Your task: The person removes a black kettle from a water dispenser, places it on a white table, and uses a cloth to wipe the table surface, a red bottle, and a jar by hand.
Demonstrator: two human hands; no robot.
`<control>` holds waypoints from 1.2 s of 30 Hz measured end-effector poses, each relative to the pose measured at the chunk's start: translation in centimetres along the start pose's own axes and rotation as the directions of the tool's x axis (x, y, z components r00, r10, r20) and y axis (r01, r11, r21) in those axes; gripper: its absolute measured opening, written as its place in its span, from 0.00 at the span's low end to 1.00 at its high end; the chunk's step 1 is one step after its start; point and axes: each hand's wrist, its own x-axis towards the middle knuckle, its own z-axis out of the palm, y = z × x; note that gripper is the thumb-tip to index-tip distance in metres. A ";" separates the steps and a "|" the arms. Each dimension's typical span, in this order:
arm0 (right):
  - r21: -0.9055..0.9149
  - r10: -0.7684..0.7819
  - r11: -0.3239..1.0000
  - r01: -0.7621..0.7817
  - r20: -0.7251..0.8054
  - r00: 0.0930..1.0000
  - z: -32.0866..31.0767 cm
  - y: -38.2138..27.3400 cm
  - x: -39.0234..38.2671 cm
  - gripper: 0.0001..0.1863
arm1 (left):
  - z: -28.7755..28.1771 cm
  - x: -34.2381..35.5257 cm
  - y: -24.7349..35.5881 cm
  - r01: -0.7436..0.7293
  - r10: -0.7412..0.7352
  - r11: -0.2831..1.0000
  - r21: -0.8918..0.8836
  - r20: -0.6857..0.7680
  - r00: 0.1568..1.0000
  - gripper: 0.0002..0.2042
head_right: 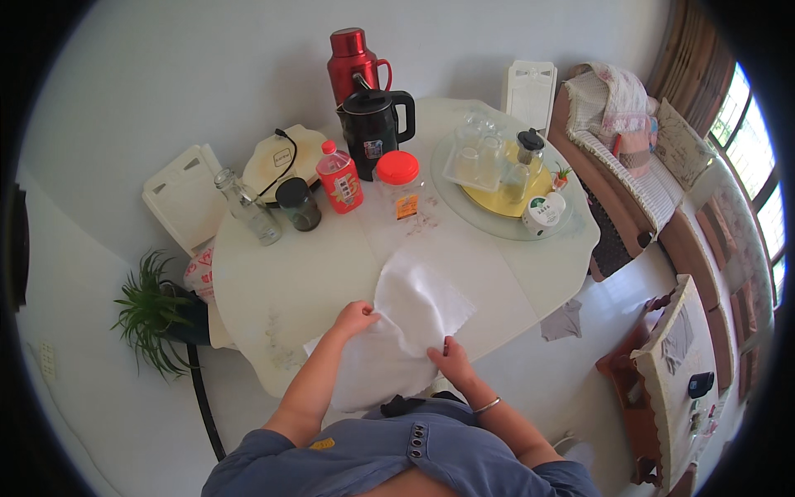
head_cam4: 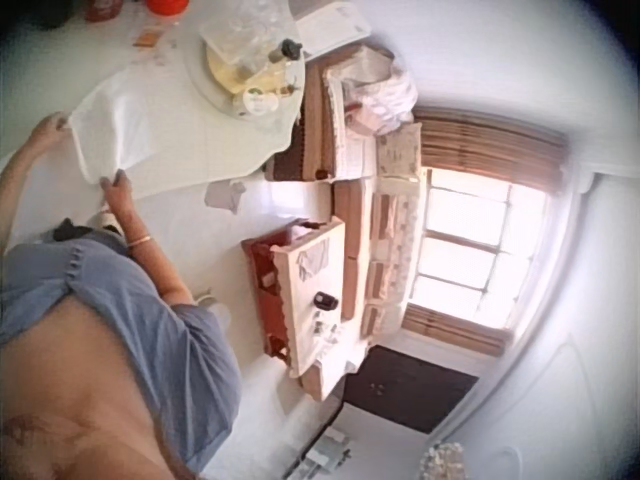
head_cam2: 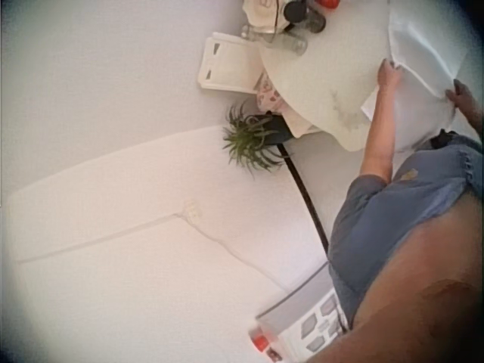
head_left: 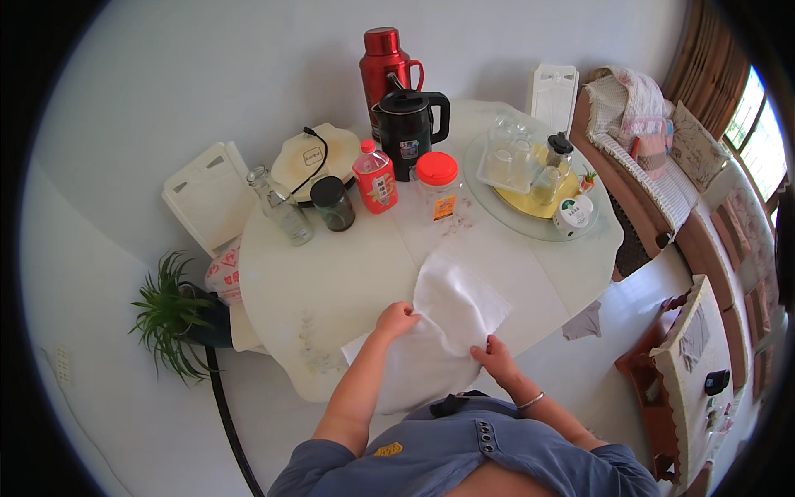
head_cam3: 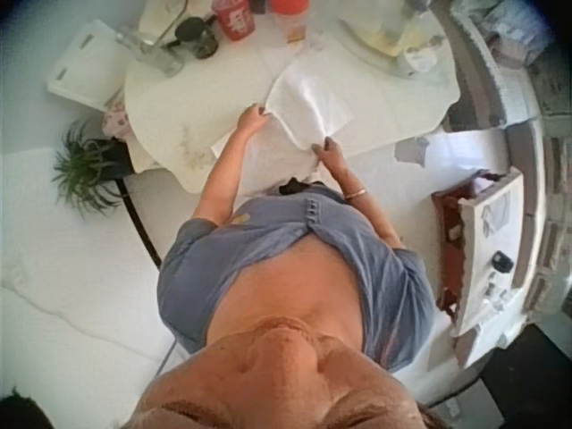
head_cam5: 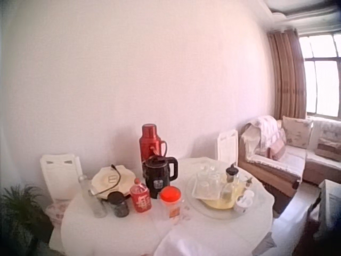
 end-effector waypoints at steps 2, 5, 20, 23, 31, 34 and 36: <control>-0.007 -0.002 1.000 0.002 -0.036 0.999 -0.8 -0.6 0.4 0.17 | -0.5 0.2 0.2 0.165 -0.074 0.970 -0.177 0.434 0.898 0.16; -0.039 -0.034 0.999 0.028 -0.143 0.989 -2.6 -2.7 1.0 0.19 | -2.0 -0.8 2.3 0.182 0.063 0.832 -0.524 0.416 0.907 0.11; -0.161 -0.332 0.917 0.365 0.197 0.922 -9.1 -21.3 -4.5 0.09 | -13.9 -13.4 11.2 -0.656 0.494 0.576 -0.487 -0.432 0.754 0.12; -0.001 -0.426 0.894 0.447 0.301 0.853 -9.9 -22.4 -5.1 0.09 | -14.7 -14.6 12.1 -0.728 0.550 0.546 -0.415 -0.478 0.685 0.10; -0.264 -0.437 0.864 0.429 0.029 0.899 -5.1 -18.0 3.6 0.20 | -8.7 -7.7 10.2 -0.446 0.292 0.892 -0.074 -0.659 0.693 0.16; -0.612 -0.578 0.565 0.553 0.185 0.795 -3.7 -12.0 6.5 0.31 | -3.9 -6.3 7.9 -0.290 0.381 0.925 0.247 -0.588 0.713 0.24; -0.748 -0.407 0.529 0.401 0.190 0.893 -1.6 -8.3 7.0 0.36 | -0.4 -6.5 6.7 -0.114 0.265 0.908 0.402 -0.342 0.901 0.27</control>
